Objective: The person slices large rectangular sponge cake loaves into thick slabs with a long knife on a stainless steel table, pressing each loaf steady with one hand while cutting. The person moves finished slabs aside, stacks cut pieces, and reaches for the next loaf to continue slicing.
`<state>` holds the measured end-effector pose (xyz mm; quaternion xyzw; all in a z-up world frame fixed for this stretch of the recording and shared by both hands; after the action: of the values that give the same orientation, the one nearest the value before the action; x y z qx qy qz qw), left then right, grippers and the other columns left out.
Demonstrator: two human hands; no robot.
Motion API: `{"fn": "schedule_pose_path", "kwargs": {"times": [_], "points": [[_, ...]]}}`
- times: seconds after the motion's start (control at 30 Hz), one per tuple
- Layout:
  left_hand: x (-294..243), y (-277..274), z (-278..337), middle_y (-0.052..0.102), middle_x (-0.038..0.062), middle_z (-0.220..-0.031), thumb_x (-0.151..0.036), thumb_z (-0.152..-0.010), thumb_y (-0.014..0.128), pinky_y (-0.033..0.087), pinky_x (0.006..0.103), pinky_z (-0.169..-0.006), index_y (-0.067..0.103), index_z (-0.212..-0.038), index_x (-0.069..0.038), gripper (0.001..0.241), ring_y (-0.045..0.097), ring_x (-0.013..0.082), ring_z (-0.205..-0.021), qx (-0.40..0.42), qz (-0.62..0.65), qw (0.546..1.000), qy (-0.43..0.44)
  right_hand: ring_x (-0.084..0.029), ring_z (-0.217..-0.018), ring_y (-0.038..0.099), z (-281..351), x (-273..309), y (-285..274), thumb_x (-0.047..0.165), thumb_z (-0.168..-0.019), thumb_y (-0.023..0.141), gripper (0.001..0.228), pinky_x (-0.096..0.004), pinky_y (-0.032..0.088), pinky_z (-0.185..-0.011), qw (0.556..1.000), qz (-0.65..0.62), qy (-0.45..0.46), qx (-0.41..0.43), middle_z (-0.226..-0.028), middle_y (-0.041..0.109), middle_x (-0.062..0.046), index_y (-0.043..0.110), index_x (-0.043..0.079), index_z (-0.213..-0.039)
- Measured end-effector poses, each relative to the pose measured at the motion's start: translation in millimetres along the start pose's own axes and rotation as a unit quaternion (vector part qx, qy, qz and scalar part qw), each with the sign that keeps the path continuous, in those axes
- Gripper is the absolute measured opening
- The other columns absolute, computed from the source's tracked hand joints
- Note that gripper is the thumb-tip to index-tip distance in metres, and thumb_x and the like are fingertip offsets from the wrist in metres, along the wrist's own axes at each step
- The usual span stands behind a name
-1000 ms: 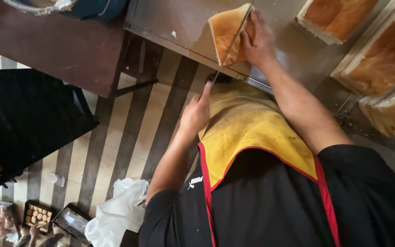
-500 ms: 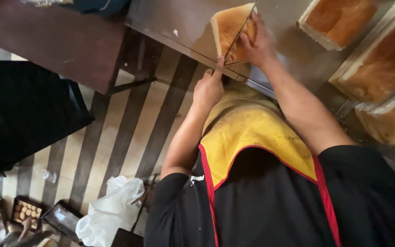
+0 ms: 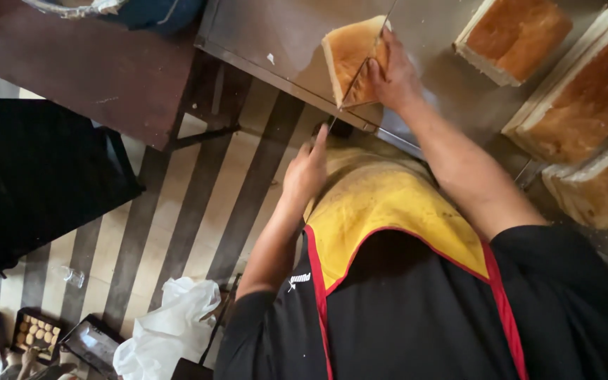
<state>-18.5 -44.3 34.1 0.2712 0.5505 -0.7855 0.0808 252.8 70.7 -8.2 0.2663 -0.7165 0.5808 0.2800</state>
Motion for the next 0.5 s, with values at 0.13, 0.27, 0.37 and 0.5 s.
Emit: {"fn": "schedule_pose_path", "kwargs": {"times": [0.13,0.27,0.37,0.5], "points": [[-23,-4,-45,0.061,0.026,-0.12,-0.017,-0.096,0.055,0.054,0.0572,-0.075,0.027,-0.161,-0.029,0.072,0.066,0.048,-0.087,0.034,0.055,0.998,-0.001,-0.046,-0.145,0.045,-5,5,-2,0.018,-0.107,0.067,0.064,-0.051,0.042,-0.122,0.999,0.044,-0.01,0.029,-0.159,0.044,-0.029,0.035,0.002,-0.16],[-18,2,-47,0.061,0.023,-0.121,-0.014,-0.098,0.053,0.054,0.0575,-0.077,0.026,-0.162,-0.033,0.072,0.066,0.0486,-0.088,0.046,0.069,0.997,-0.003,-0.044,-0.16,0.026,-17,62,-19,0.023,-0.11,0.061,0.066,-0.057,0.028,-0.132,0.973,0.159,-0.162,-0.039,-0.17,0.031,-0.025,0.027,0.003,-0.162],[-14,8,-39,0.06,0.025,-0.123,-0.005,-0.088,0.053,0.054,0.0581,-0.075,0.024,-0.163,-0.03,0.084,0.067,0.0488,-0.085,0.034,0.052,0.998,0.005,-0.036,-0.157,0.027,-24,79,-7,0.043,-0.106,0.058,0.068,-0.056,0.02,-0.127,0.949,0.199,-0.177,0.169,-0.169,0.036,-0.012,0.036,0.016,-0.164],[-3,7,-12,0.057,0.029,-0.125,-0.001,-0.079,0.055,0.054,0.0583,-0.069,0.024,-0.16,-0.026,0.09,0.066,0.0509,-0.08,0.05,0.056,0.997,-0.01,-0.036,-0.157,0.025,-33,78,-3,0.049,-0.104,0.049,0.071,-0.056,0.013,-0.126,0.944,0.21,-0.172,0.186,-0.169,0.033,-0.009,0.036,0.017,-0.165]]}}
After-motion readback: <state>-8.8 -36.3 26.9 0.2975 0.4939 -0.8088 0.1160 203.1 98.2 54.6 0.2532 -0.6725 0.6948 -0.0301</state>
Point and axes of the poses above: each hand's wrist, its own z-axis away from the middle knuckle, its own y-axis out of the palm, x = y × z, the point moved 3 cm from there along -z, towards the middle knuckle
